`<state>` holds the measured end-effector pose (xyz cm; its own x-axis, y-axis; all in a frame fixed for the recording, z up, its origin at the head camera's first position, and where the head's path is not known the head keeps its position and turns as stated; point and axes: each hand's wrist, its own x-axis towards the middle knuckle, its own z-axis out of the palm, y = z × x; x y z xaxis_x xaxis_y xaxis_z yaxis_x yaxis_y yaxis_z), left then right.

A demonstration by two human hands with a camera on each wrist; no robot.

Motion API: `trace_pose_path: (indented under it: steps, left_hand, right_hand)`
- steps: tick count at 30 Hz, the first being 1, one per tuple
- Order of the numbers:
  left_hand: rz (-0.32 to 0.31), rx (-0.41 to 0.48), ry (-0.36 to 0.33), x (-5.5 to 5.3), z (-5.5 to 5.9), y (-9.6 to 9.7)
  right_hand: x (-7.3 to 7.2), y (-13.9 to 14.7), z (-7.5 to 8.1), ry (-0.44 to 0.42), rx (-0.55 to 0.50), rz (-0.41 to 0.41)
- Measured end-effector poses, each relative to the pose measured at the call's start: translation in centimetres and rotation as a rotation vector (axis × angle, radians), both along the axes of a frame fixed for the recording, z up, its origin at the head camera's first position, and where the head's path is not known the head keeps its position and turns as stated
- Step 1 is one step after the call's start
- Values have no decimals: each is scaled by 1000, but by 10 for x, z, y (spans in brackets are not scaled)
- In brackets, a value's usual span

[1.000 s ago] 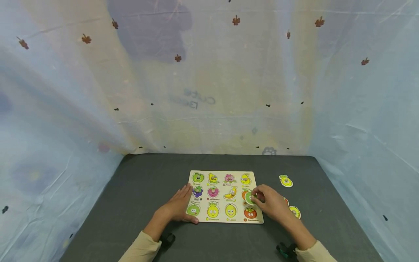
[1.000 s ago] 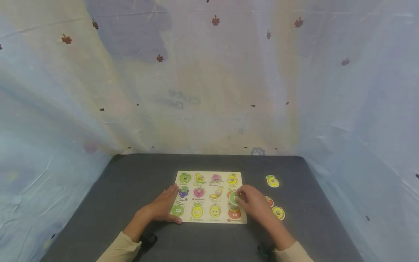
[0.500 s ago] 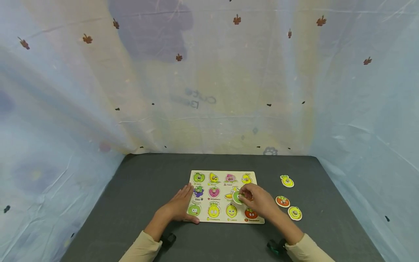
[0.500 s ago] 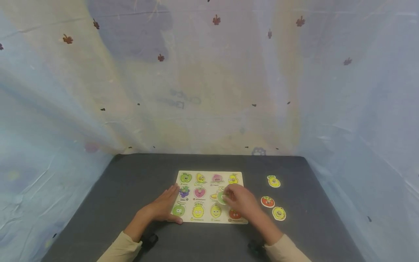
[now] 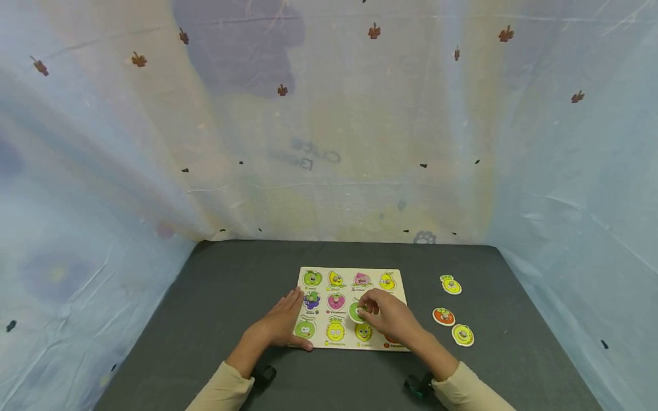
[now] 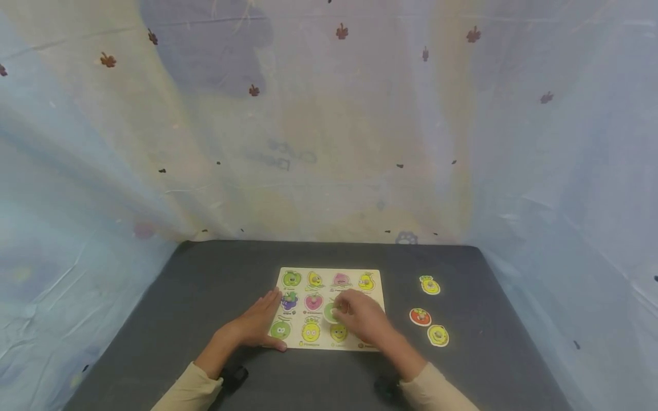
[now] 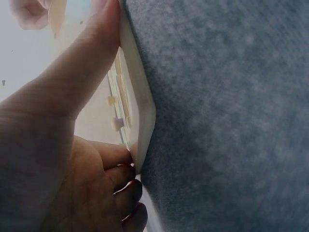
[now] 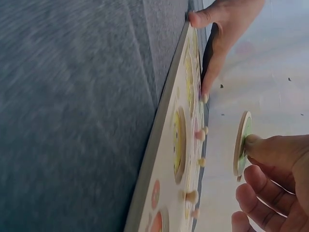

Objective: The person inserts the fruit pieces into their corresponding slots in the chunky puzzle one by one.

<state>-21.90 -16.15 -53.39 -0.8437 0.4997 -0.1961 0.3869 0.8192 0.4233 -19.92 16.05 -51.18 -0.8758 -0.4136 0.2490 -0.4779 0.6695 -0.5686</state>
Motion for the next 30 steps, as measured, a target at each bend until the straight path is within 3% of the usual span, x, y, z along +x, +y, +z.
trace_pose_path:
  steps: [5, 13, 30]
  left_hand:
    - [4, 7, -9, 0, 2, 1]
    - [16, -75, 7, 0, 2, 3]
    - [8, -79, 30, -1, 0, 2]
  right_hand:
    - [-2, -10, 1, -7, 22, 19]
    - [-5, -27, -1, -1, 23, 71]
    - [-16, -57, -9, -51, 32, 150]
